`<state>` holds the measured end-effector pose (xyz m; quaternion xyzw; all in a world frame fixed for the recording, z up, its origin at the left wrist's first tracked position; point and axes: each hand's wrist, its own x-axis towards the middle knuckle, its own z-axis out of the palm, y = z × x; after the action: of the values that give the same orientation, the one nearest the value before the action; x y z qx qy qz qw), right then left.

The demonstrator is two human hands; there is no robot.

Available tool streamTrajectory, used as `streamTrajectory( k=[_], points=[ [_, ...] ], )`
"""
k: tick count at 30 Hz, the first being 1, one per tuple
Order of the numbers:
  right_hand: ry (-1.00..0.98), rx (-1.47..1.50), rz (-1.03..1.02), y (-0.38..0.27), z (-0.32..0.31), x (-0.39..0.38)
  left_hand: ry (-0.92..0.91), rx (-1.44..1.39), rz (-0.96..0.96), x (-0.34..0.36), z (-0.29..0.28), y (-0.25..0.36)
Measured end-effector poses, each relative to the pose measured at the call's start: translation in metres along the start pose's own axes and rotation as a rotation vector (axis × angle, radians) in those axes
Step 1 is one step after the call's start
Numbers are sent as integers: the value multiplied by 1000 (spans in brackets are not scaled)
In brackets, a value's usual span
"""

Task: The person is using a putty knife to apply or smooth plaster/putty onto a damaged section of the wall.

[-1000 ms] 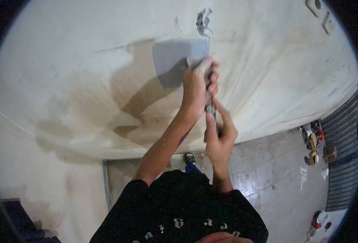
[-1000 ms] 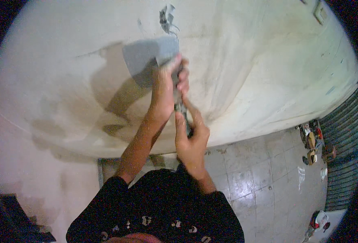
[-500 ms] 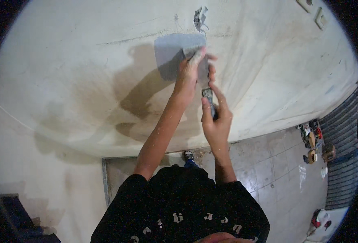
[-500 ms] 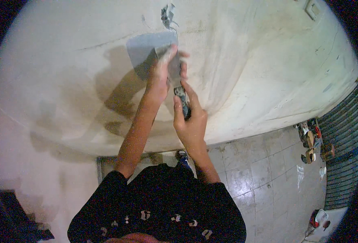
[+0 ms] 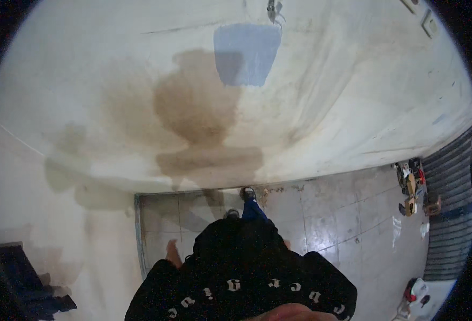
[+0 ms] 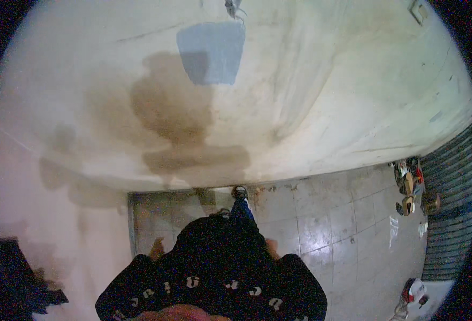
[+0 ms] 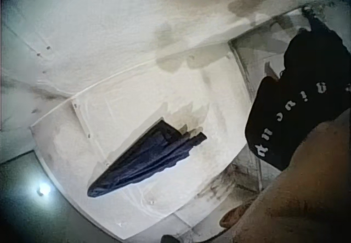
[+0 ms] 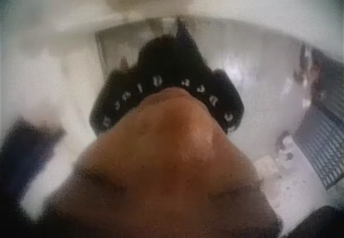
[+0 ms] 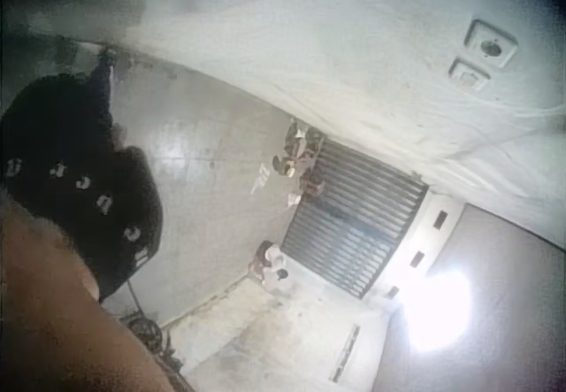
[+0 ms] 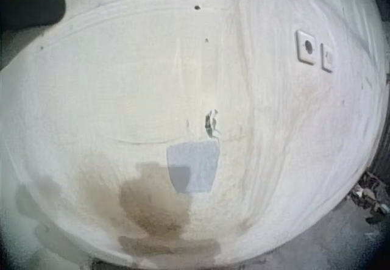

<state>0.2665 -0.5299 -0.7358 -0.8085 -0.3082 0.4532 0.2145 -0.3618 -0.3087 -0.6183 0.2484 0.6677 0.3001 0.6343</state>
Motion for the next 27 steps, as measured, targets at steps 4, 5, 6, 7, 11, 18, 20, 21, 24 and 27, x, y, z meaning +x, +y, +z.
streamTrajectory(
  k=[4, 5, 6, 7, 11, 18, 20, 21, 24, 27],
  points=[
    [119, -381, 265, -13, 66, -89, 92, -432, -422, -67, -91, -11],
    [162, -382, 261, -21, 66, -97, 101, -409, -411, -75, -97, -17],
    [198, -409, 248, -31, 55, -96, 105, -395, -402, -78, -95, -32],
    [231, -426, 223, -45, 42, -88, 110, -373, -383, -79, -91, -47],
    [276, -312, 77, -130, 17, -39, 46, 137, 66, -67, -33, -49],
    [81, -327, -338, -288, -2, 73, 38, 362, 218, -10, 111, -3],
    [-161, -95, -232, -388, 26, 10, 115, -117, -28, -15, 88, -20],
    [-183, -18, -283, -382, 22, 17, 17, 98, 260, -4, 93, -30],
    [-307, 73, -296, -381, 36, -13, 59, 472, 863, -23, 106, -47],
    [-385, -270, -404, -326, 17, -27, 103, 1405, 279, -61, 106, -76]
  ],
)
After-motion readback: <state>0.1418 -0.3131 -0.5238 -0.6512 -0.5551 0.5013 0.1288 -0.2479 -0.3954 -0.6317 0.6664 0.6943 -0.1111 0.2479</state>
